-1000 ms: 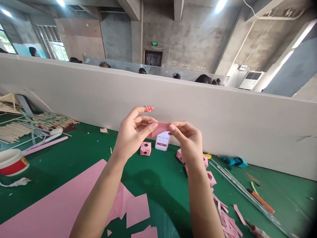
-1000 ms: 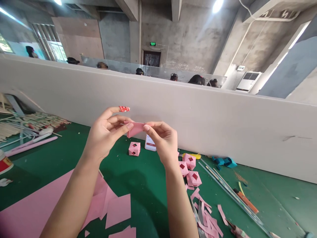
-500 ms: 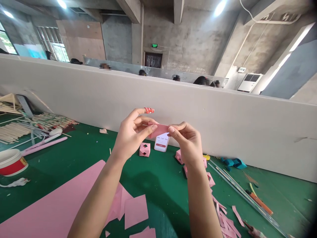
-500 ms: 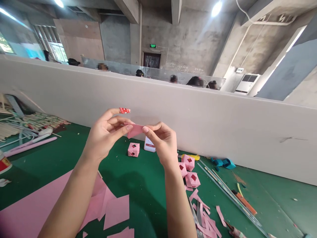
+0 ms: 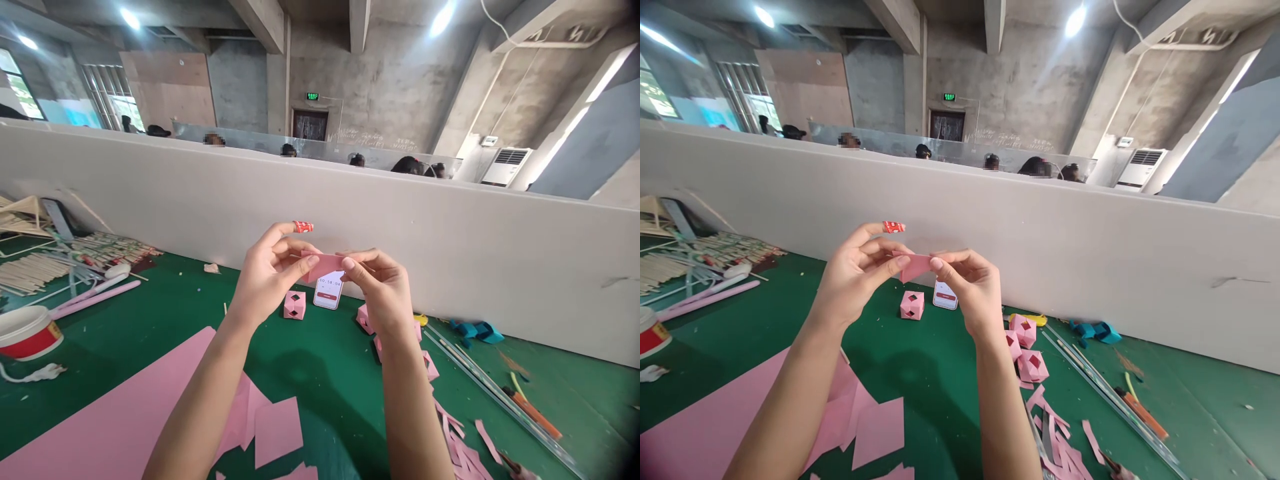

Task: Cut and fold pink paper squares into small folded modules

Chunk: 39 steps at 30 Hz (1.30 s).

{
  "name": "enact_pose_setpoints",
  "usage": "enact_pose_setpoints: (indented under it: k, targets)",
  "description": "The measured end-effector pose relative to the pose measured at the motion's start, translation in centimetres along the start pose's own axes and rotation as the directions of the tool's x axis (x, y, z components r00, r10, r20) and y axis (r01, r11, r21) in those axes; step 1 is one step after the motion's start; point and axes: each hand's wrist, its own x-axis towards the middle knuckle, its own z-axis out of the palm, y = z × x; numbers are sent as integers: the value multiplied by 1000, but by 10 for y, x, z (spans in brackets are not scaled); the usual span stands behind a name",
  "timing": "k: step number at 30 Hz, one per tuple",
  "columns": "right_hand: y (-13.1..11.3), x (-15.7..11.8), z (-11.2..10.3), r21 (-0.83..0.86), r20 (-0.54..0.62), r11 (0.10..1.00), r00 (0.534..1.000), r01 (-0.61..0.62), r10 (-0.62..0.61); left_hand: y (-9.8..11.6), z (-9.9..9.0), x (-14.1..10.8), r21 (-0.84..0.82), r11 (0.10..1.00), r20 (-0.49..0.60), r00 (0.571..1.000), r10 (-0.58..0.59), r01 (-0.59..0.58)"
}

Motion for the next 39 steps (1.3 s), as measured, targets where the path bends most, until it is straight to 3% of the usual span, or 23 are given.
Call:
enact_pose_setpoints:
  k: [11,22,39]
  targets:
    - [-3,-2,-2,155,76,986,996,-64,53,1,0,-1,-6,1000,17,1000,-21,21]
    - [-3,-1,1,-85,18,995,999,-47,48,1,2,0,17,1000,-6,1000,-20,20]
    - [1,0,4,-109,-6,993,999,-34,34,3,2,0,30,998,-12,999,-49,49]
